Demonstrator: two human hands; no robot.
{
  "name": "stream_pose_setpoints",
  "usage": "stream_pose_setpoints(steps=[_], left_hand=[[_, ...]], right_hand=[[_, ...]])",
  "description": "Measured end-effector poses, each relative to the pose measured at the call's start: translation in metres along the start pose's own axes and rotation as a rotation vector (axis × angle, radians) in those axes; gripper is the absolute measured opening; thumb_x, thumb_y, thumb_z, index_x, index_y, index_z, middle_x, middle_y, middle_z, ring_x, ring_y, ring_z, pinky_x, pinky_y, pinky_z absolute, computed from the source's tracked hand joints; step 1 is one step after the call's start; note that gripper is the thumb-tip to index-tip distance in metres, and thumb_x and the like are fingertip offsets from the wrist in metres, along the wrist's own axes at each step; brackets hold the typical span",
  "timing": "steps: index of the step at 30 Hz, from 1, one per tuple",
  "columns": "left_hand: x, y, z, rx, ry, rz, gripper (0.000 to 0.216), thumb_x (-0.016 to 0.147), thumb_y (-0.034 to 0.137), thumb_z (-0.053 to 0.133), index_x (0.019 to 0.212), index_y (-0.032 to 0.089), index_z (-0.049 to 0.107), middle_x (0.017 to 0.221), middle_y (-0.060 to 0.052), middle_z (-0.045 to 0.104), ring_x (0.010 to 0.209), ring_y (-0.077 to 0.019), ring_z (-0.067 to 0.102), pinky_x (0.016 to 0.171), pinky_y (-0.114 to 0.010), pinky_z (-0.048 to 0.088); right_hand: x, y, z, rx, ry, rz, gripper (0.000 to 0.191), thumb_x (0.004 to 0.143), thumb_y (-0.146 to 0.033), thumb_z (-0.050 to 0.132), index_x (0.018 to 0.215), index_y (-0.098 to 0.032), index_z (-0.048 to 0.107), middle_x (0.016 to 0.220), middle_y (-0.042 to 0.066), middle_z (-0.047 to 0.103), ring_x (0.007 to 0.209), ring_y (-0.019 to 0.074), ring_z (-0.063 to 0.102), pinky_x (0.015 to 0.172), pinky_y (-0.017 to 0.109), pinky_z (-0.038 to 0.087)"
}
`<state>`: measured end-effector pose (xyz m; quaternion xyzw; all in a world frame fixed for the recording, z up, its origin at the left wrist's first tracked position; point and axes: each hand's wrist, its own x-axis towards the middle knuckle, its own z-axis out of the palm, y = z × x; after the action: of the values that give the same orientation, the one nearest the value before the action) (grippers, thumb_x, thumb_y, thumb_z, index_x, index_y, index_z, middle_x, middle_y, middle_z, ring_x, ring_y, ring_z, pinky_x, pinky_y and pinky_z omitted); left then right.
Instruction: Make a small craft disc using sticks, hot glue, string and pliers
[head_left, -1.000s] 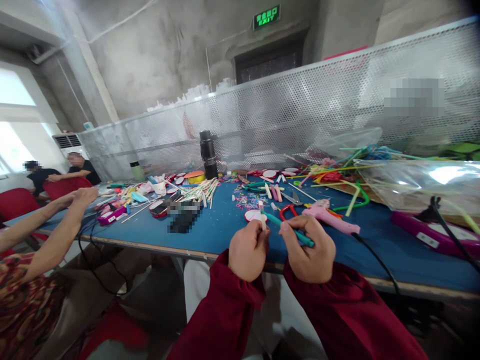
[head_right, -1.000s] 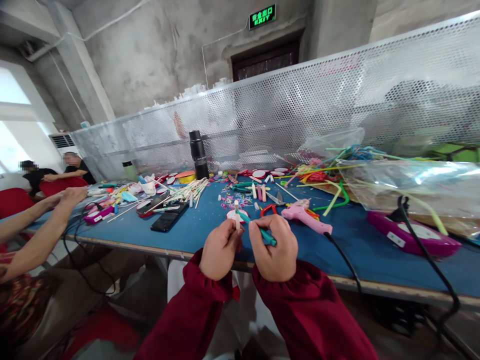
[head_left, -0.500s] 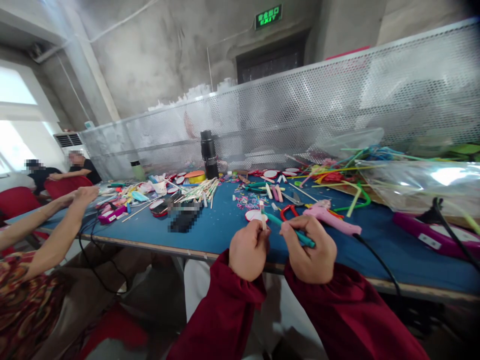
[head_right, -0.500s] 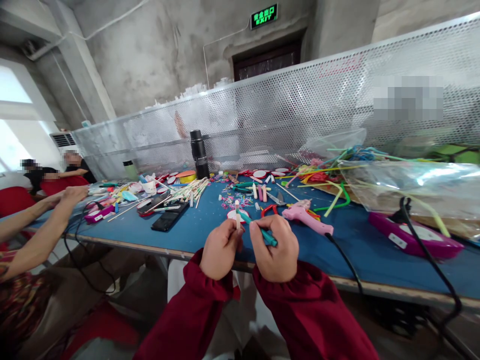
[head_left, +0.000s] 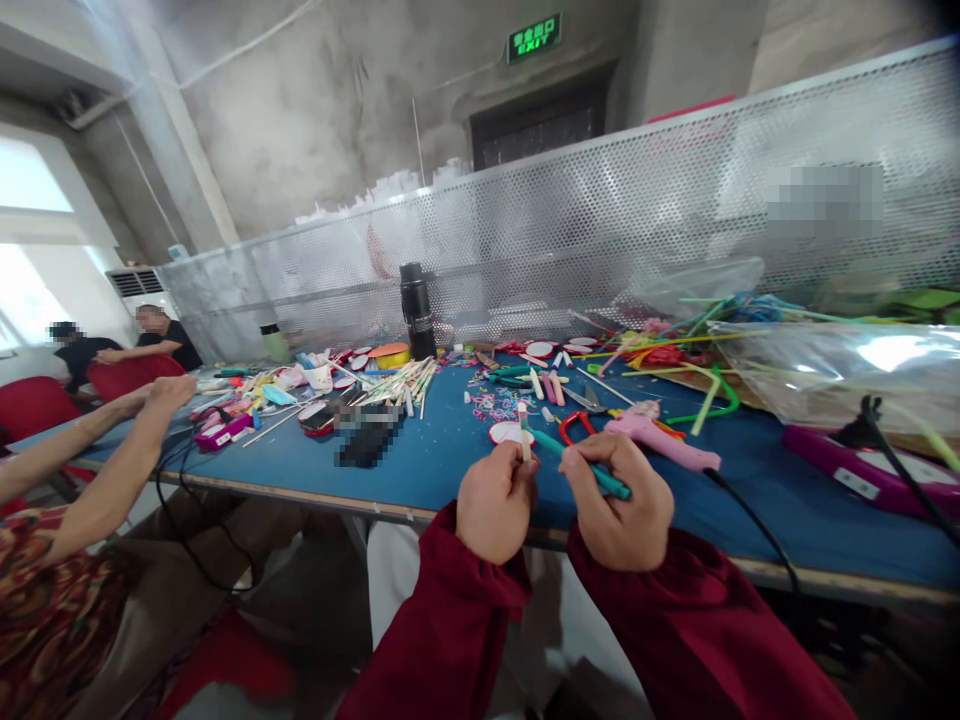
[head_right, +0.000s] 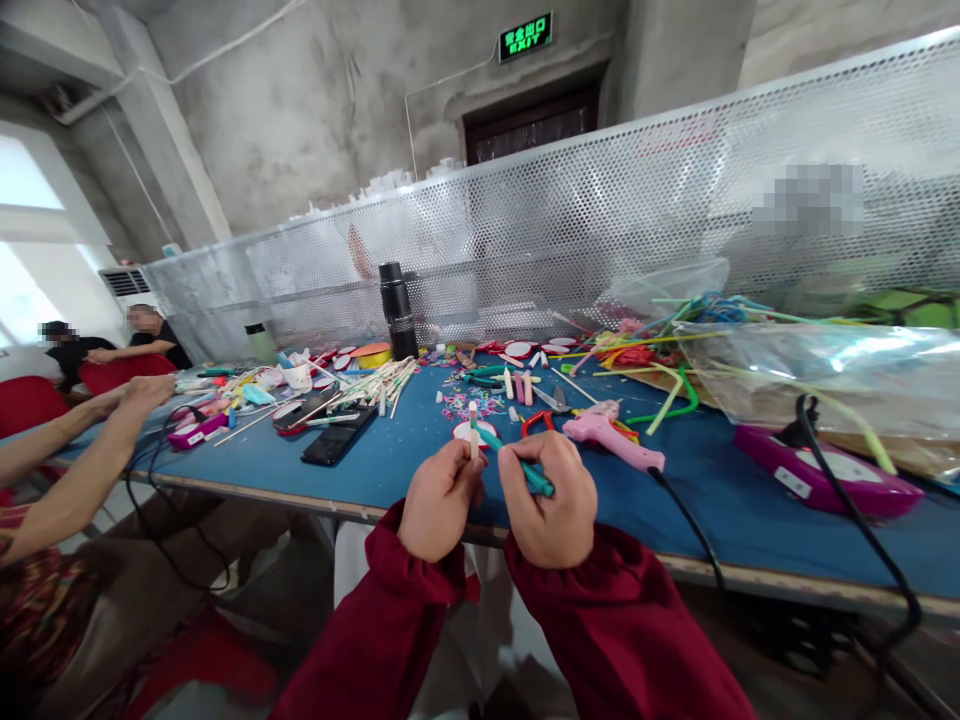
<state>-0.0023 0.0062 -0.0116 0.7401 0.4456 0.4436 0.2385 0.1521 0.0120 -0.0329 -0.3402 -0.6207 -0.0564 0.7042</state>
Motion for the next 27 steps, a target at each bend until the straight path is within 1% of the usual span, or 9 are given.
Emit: stream_pose_setpoints(steps=[6, 14, 21, 24, 27], left_hand=[[-0.0013, 0.0019, -0.001, -0.007, 0.0, -0.002, 0.02, 0.106, 0.029, 0.049, 0.088, 0.024, 0.054, 0.071, 0.003, 0.063, 0.07, -0.0169, 0.057, 0.072, -0.03, 0.039], [-0.0009, 0.0038, -0.0023, 0.016, -0.005, -0.011, 0.022, 0.107, 0.03, 0.048, 0.086, 0.024, 0.053, 0.071, 0.002, 0.062, 0.07, -0.0171, 0.058, 0.071, -0.03, 0.039], [-0.001, 0.0035, -0.0019, 0.013, -0.011, -0.017, 0.019, 0.106, 0.029, 0.048, 0.089, 0.024, 0.055, 0.07, 0.002, 0.062, 0.069, -0.0174, 0.057, 0.071, -0.03, 0.04], [-0.001, 0.003, -0.0014, 0.026, 0.001, -0.009, 0.019, 0.106, 0.029, 0.049, 0.089, 0.024, 0.055, 0.072, 0.002, 0.063, 0.07, -0.0176, 0.058, 0.072, -0.029, 0.042], [-0.0007, 0.0025, -0.0011, 0.029, -0.005, -0.012, 0.018, 0.106, 0.028, 0.049, 0.089, 0.024, 0.056, 0.072, 0.002, 0.064, 0.07, -0.0177, 0.059, 0.071, -0.029, 0.041]], right_hand=[[0.0021, -0.0035, -0.001, -0.037, -0.012, -0.01, 0.01, 0.098, -0.024, 0.069, 0.09, -0.024, 0.064, 0.083, 0.003, 0.07, 0.078, 0.0208, 0.067, 0.074, 0.038, 0.053], [0.0024, -0.0017, -0.0005, -0.044, -0.003, -0.029, 0.008, 0.096, -0.022, 0.07, 0.091, -0.024, 0.065, 0.084, 0.002, 0.07, 0.079, 0.0203, 0.068, 0.074, 0.037, 0.053], [0.0017, -0.004, -0.0003, -0.037, 0.017, 0.008, 0.01, 0.098, -0.025, 0.069, 0.089, -0.025, 0.065, 0.082, 0.004, 0.071, 0.077, 0.023, 0.068, 0.073, 0.041, 0.053], [0.0023, -0.0045, -0.0005, -0.02, -0.002, 0.009, 0.01, 0.098, -0.025, 0.069, 0.089, -0.025, 0.064, 0.082, 0.005, 0.071, 0.077, 0.0233, 0.068, 0.071, 0.041, 0.054], [0.0029, -0.005, -0.0007, -0.046, 0.016, 0.013, 0.01, 0.097, -0.025, 0.07, 0.088, -0.024, 0.065, 0.081, 0.004, 0.071, 0.076, 0.0227, 0.069, 0.071, 0.04, 0.054]])
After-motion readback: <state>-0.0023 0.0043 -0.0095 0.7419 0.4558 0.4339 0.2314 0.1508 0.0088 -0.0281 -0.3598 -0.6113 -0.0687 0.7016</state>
